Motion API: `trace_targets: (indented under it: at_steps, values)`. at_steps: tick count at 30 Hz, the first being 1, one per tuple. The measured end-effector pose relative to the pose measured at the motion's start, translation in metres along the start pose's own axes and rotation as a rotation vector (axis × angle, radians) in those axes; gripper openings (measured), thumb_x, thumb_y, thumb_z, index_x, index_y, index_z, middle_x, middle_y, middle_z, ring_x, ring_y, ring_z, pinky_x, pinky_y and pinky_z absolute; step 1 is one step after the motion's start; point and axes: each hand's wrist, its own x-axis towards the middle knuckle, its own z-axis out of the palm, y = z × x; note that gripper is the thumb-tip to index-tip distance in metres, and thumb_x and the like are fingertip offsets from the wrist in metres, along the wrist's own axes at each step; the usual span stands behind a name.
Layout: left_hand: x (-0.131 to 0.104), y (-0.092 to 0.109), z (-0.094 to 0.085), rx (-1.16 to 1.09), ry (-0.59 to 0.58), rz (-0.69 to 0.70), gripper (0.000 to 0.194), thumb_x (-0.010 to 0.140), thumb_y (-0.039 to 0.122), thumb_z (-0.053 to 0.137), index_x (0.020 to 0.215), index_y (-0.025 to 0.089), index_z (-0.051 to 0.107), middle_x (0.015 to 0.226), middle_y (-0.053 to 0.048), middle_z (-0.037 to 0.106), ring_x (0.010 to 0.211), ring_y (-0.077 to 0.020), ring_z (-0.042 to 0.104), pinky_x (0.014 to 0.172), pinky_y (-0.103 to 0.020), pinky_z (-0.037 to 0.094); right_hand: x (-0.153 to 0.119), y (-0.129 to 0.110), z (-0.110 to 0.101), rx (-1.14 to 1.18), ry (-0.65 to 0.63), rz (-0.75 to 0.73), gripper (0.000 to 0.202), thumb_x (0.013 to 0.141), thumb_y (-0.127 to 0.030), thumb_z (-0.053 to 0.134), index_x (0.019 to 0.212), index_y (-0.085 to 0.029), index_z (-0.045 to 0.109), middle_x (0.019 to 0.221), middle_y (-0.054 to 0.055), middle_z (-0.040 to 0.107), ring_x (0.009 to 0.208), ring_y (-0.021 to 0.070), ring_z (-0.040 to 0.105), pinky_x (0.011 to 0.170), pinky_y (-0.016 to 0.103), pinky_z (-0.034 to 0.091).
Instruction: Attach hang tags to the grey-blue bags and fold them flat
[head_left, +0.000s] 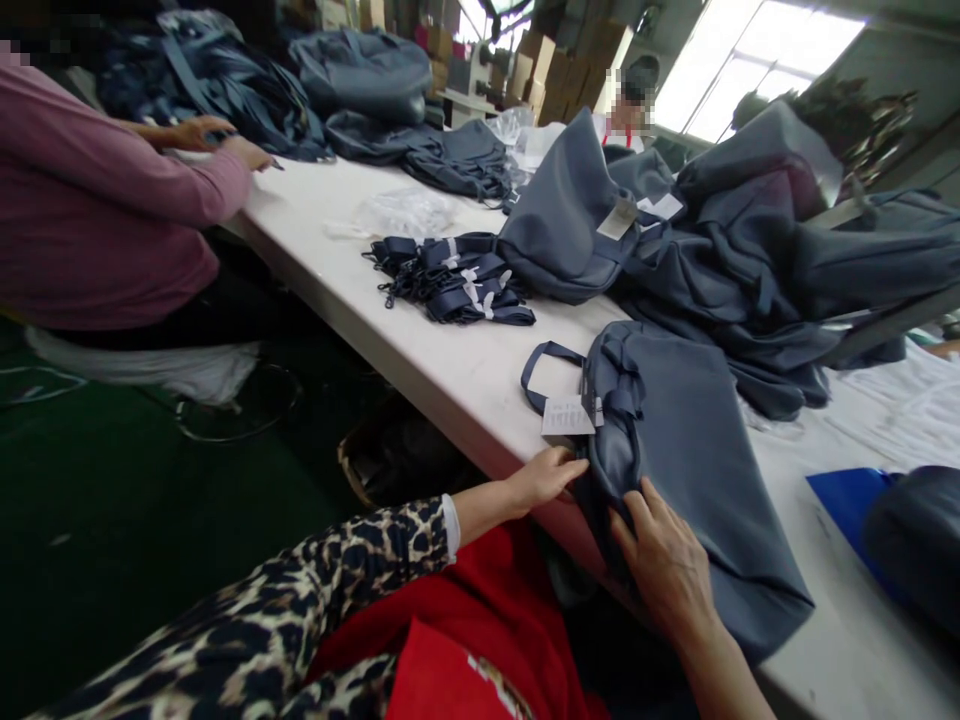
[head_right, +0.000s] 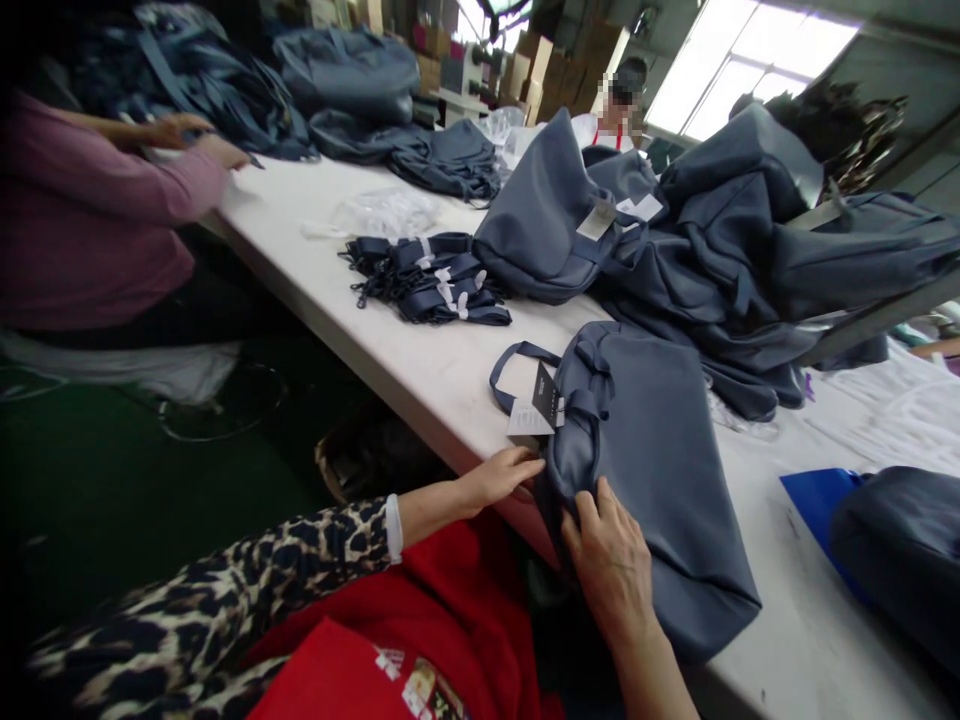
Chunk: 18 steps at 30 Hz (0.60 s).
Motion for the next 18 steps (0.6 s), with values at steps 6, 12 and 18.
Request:
trace_targets:
  at_steps: [6,12,18]
  values:
    - [-0.025,-0.005,-0.003,0.330,0.168,0.352,0.032,0.085,0.013,0.059,0.117,0.017,0.059,0.123,-0.009,0.060,0.117,-0.0223,0.054,0.106,-0.040,0.043,-0.004,0.018,-0.010,0.439,0.098,0.211,0.054,0.095,-0.059,0.041,0.120,-0.018,0.065,0.106,0.011,0.074,0.092,0.0247,0.070,0.079,0.033,0.054]
    - [-0.021,-0.014,0.002,1.174,-0.134,0.775,0.039,0.099,0.020,0.042,0.136,0.013,0.050,0.144,-0.013,0.051,0.135,-0.0250,0.043,0.112,-0.042,0.036,-0.004,0.011,-0.020,0.606,0.177,0.330,0.057,0.089,-0.066,0.049,0.102,-0.016,0.072,0.085,0.006,0.073,0.073,0.0200,0.068,0.070,0.026,0.053]
    - [-0.020,-0.019,0.015,1.465,-0.134,0.821,0.040,0.100,0.019,0.037,0.138,0.011,0.048,0.145,-0.012,0.051,0.134,-0.0256,0.044,0.112,-0.049,0.032,-0.008,0.015,-0.011,0.668,0.158,0.310,0.049,0.091,-0.059,0.051,0.109,-0.018,0.071,0.088,0.004,0.073,0.077,0.0196,0.069,0.072,0.026,0.054]
